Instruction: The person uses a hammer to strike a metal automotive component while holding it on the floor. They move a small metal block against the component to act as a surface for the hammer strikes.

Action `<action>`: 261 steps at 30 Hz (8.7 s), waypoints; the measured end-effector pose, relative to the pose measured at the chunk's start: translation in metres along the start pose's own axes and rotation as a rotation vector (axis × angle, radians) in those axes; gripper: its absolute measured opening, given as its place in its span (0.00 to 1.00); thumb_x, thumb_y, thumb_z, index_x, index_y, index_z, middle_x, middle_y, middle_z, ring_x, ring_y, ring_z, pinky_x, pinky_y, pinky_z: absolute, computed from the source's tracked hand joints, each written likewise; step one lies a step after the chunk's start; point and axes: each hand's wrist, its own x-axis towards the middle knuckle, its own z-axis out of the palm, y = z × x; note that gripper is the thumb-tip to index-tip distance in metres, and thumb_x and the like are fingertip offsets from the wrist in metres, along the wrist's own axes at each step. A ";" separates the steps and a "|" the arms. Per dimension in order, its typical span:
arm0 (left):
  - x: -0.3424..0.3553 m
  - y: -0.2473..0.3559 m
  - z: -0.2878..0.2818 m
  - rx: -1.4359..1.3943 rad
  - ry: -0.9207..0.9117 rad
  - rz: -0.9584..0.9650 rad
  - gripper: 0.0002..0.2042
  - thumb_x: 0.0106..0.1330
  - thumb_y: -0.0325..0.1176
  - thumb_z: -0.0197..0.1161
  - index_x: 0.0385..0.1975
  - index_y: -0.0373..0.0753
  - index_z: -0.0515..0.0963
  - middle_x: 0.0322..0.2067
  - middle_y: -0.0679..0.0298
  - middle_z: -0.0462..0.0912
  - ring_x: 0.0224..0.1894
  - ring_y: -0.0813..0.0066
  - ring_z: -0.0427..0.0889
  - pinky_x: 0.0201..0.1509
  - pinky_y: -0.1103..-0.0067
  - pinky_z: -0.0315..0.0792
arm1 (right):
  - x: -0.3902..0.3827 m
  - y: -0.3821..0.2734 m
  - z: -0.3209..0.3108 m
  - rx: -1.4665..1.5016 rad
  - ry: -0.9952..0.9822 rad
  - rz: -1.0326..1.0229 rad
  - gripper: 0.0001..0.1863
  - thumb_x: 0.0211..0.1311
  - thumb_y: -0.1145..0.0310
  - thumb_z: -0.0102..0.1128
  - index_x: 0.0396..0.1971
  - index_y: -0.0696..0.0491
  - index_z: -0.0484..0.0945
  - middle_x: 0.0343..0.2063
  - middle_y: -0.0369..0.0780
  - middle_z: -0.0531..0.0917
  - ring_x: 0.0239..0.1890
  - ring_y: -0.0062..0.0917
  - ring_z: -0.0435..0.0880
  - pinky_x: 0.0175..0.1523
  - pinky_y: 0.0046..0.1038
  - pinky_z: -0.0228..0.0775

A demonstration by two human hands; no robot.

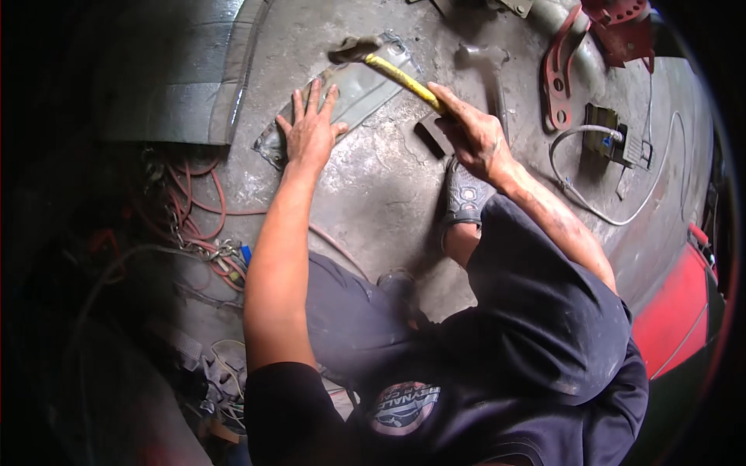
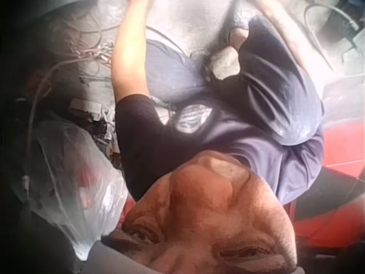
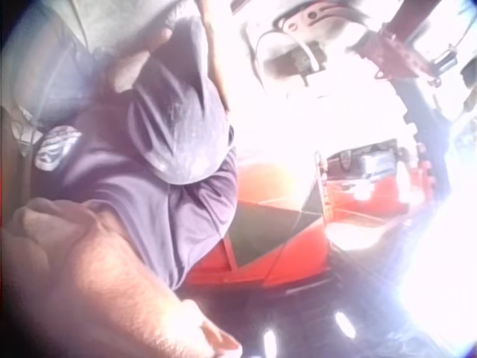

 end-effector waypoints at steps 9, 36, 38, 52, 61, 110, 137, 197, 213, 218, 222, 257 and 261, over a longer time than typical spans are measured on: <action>0.014 -0.003 0.012 -0.090 0.080 0.029 0.47 0.66 0.48 0.67 0.79 0.46 0.45 0.80 0.66 0.43 0.81 0.50 0.38 0.74 0.33 0.39 | -0.015 0.052 0.016 -0.126 -0.309 0.304 0.35 0.69 0.68 0.61 0.74 0.36 0.61 0.26 0.48 0.83 0.28 0.44 0.86 0.36 0.42 0.79; 0.006 -0.019 0.017 -0.076 0.125 0.073 0.45 0.67 0.49 0.65 0.79 0.43 0.47 0.79 0.57 0.47 0.81 0.48 0.38 0.73 0.30 0.39 | -0.005 -0.004 0.013 0.005 -0.103 0.036 0.30 0.68 0.70 0.61 0.69 0.43 0.68 0.34 0.45 0.84 0.33 0.42 0.86 0.36 0.40 0.80; 0.011 -0.011 0.015 -0.038 0.038 0.049 0.45 0.67 0.49 0.65 0.79 0.43 0.47 0.80 0.59 0.45 0.81 0.48 0.37 0.72 0.30 0.39 | -0.019 0.013 0.022 -0.014 -0.088 0.018 0.32 0.68 0.72 0.61 0.71 0.43 0.64 0.35 0.46 0.84 0.34 0.41 0.87 0.35 0.40 0.81; 0.014 0.000 0.010 -0.032 0.026 0.037 0.46 0.67 0.49 0.66 0.79 0.46 0.45 0.81 0.65 0.41 0.81 0.53 0.38 0.75 0.34 0.41 | -0.016 0.052 0.028 -0.303 -0.513 0.329 0.31 0.69 0.68 0.58 0.72 0.42 0.64 0.26 0.45 0.82 0.29 0.41 0.85 0.33 0.39 0.80; 0.015 -0.004 0.008 -0.039 0.027 0.058 0.47 0.68 0.47 0.65 0.80 0.44 0.41 0.81 0.62 0.37 0.81 0.49 0.37 0.74 0.32 0.39 | 0.001 0.020 0.011 0.024 0.101 -0.119 0.32 0.64 0.76 0.64 0.68 0.49 0.66 0.47 0.49 0.84 0.41 0.42 0.88 0.42 0.38 0.84; 0.008 -0.014 0.009 -0.069 0.085 0.053 0.45 0.66 0.45 0.68 0.79 0.44 0.48 0.80 0.60 0.44 0.81 0.49 0.41 0.73 0.33 0.43 | -0.021 0.010 -0.005 0.010 0.002 0.242 0.21 0.69 0.68 0.63 0.59 0.55 0.72 0.32 0.53 0.84 0.33 0.49 0.86 0.37 0.43 0.76; -0.024 -0.054 0.025 -0.094 0.135 0.007 0.45 0.64 0.46 0.69 0.79 0.57 0.50 0.80 0.70 0.46 0.80 0.43 0.41 0.72 0.30 0.42 | -0.023 0.027 0.047 -0.123 -0.360 0.265 0.12 0.74 0.61 0.56 0.48 0.50 0.72 0.25 0.51 0.82 0.27 0.51 0.83 0.33 0.48 0.73; -0.082 -0.001 0.048 -0.207 0.128 -0.061 0.47 0.53 0.35 0.65 0.75 0.26 0.51 0.78 0.45 0.43 0.81 0.51 0.41 0.81 0.50 0.40 | 0.038 -0.015 0.102 -0.165 -0.227 -0.112 0.27 0.71 0.65 0.59 0.68 0.46 0.69 0.26 0.49 0.84 0.27 0.46 0.85 0.33 0.45 0.78; -0.074 0.022 0.058 -0.214 0.194 0.015 0.44 0.58 0.37 0.63 0.74 0.27 0.53 0.77 0.42 0.48 0.80 0.48 0.45 0.81 0.51 0.40 | 0.040 -0.039 0.100 0.070 -0.104 -0.215 0.28 0.73 0.63 0.58 0.71 0.44 0.65 0.31 0.49 0.86 0.33 0.45 0.88 0.34 0.42 0.80; -0.069 0.029 0.044 -0.170 0.077 0.035 0.49 0.55 0.41 0.68 0.75 0.28 0.50 0.78 0.45 0.47 0.81 0.50 0.44 0.81 0.52 0.43 | 0.032 0.020 0.104 -0.272 -0.398 -0.046 0.27 0.73 0.64 0.57 0.70 0.43 0.67 0.19 0.48 0.82 0.21 0.46 0.84 0.28 0.45 0.77; -0.071 0.017 0.047 -0.182 0.116 0.012 0.49 0.55 0.40 0.69 0.75 0.29 0.51 0.78 0.46 0.47 0.81 0.52 0.44 0.81 0.53 0.43 | 0.035 -0.017 0.110 -0.066 -0.206 -0.150 0.28 0.72 0.64 0.57 0.71 0.41 0.66 0.20 0.47 0.82 0.21 0.47 0.84 0.28 0.44 0.77; -0.010 -0.074 -0.005 -0.154 0.264 0.123 0.37 0.57 0.42 0.76 0.69 0.49 0.69 0.56 0.51 0.76 0.60 0.49 0.75 0.60 0.60 0.73 | -0.046 -0.030 0.045 -0.131 -0.573 -0.085 0.31 0.67 0.69 0.62 0.69 0.37 0.68 0.27 0.43 0.78 0.22 0.40 0.83 0.27 0.39 0.78; -0.007 -0.078 -0.020 0.054 0.200 0.175 0.49 0.50 0.53 0.78 0.75 0.60 0.60 0.76 0.51 0.55 0.77 0.41 0.51 0.73 0.40 0.54 | -0.042 -0.037 0.057 0.051 -0.592 -0.198 0.36 0.62 0.73 0.66 0.70 0.38 0.68 0.27 0.42 0.77 0.21 0.39 0.82 0.25 0.38 0.78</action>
